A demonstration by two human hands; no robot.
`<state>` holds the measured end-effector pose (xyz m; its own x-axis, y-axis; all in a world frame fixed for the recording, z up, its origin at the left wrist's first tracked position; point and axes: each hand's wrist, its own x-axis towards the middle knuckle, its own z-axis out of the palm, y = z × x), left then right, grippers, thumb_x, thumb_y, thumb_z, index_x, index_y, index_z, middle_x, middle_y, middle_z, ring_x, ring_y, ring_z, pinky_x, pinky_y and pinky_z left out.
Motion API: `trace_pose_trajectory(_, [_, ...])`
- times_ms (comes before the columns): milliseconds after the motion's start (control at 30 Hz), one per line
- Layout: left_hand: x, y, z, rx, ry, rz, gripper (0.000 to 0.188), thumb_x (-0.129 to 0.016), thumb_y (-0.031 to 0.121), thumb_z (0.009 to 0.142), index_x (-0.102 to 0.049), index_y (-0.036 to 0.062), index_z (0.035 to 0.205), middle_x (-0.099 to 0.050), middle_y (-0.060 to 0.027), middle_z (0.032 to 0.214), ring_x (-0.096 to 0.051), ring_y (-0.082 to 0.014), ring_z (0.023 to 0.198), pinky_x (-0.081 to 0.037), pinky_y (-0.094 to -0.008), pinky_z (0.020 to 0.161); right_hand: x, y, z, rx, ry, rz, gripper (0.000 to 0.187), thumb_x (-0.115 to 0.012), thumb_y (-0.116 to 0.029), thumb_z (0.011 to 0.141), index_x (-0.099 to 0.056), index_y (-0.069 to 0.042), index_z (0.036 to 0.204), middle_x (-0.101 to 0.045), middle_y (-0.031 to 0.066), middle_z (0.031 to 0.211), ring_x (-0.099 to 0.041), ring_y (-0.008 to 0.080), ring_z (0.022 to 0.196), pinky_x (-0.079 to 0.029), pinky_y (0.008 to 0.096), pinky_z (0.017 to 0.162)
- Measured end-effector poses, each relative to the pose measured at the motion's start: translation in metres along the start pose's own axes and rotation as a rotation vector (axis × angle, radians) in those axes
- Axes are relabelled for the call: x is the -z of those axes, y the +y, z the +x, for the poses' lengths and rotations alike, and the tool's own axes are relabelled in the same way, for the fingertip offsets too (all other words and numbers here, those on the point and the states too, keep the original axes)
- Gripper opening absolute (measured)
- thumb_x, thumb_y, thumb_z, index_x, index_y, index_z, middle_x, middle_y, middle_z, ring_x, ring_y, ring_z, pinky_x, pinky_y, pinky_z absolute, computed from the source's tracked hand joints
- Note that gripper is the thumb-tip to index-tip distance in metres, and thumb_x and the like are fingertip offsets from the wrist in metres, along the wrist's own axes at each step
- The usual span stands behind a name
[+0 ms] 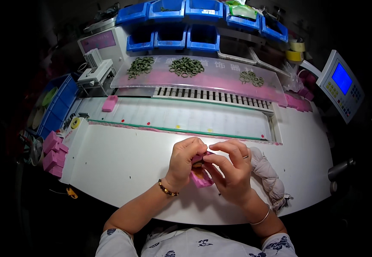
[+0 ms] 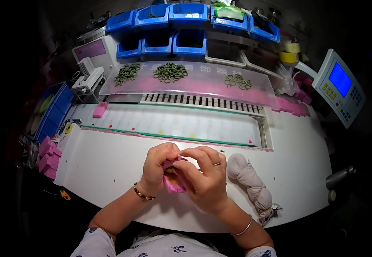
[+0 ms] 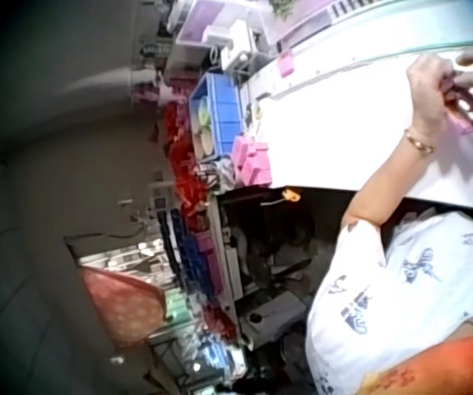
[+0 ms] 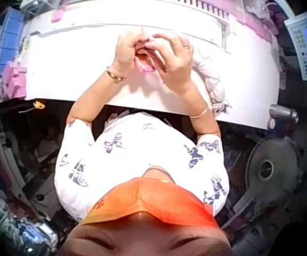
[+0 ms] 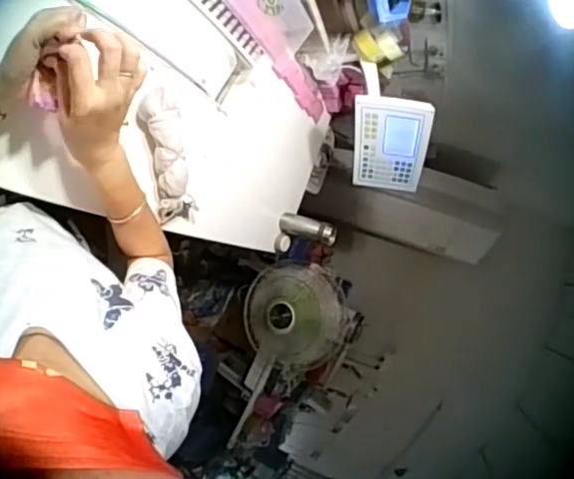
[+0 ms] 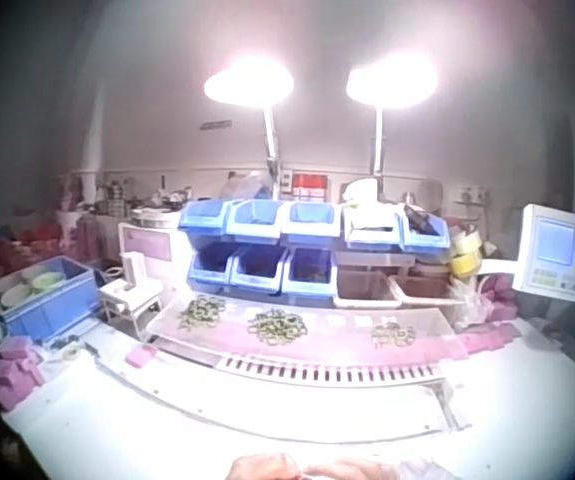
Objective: The person places small green ring-shaped pieces and gold decorative elements into the cavities of a pink silicone mold by hand, then uses a white cloth to press the sections of the mold together.
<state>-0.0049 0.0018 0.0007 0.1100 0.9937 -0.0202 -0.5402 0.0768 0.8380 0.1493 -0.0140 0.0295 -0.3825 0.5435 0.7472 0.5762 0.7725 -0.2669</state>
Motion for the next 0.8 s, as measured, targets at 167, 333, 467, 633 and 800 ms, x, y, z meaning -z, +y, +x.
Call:
trace_pose_trajectory(167, [0.005,-0.008,0.001,-0.078,-0.020,-0.003,0.013,-0.048,0.012,0.090,-0.047,0.0059,0.078,-0.048,-0.0006,0.069,-0.043,-0.0075,0.060,-0.037,-0.0221,0.055,0.002,-0.003,0.000,-0.061,-0.021,0.108,0.023,-0.076,-0.007,0.070,-0.065,-0.013,0.089,-0.064,0.0008,0.102,-0.057,0.0224,0.097,-0.038,0.0350,0.083])
trace_pose_trajectory(333, [0.001,-0.006,0.010,-0.138,0.113,-0.085,0.010,-0.044,0.016,0.094,-0.040,0.0079,0.088,-0.051,-0.0040,0.076,-0.052,-0.0123,0.062,-0.046,-0.0251,0.059,-0.003,-0.004,-0.001,-0.044,-0.059,0.280,0.027,-0.076,-0.001,0.068,-0.062,-0.011,0.089,-0.066,-0.0006,0.085,-0.061,0.0196,0.080,-0.040,0.0333,0.077])
trace_pose_trajectory(467, [-0.002,0.008,0.008,-0.010,0.180,-0.137,0.025,-0.045,0.029,0.098,-0.042,0.0092,0.083,-0.049,-0.0037,0.067,-0.054,-0.0176,0.054,-0.047,-0.0283,0.052,0.001,-0.001,0.000,-0.073,-0.041,0.334,0.027,-0.075,0.002,0.068,-0.062,-0.010,0.088,-0.067,0.0015,0.086,-0.061,0.0213,0.082,-0.041,0.0332,0.077])
trace_pose_trajectory(633, [0.012,0.016,0.010,0.137,-0.040,-0.198,0.048,-0.043,0.051,0.099,-0.051,0.0095,0.076,-0.054,-0.0026,0.065,-0.056,-0.0156,0.054,-0.045,-0.0269,0.049,0.014,0.009,0.003,0.033,0.223,0.085,0.028,-0.076,0.003,0.068,-0.066,-0.010,0.090,-0.065,0.0020,0.088,-0.056,0.0203,0.078,-0.041,0.0316,0.077])
trace_pose_trajectory(800, [0.003,0.013,-0.004,0.248,-0.302,-0.026,0.026,-0.055,0.027,0.098,-0.060,0.0013,0.101,-0.062,-0.0039,0.086,-0.063,-0.0103,0.068,-0.052,-0.0235,0.062,0.018,0.018,-0.006,0.129,0.175,-0.115,0.021,-0.075,-0.006,0.070,-0.069,-0.012,0.090,-0.064,-0.0014,0.089,-0.055,0.0174,0.079,-0.039,0.0315,0.075])
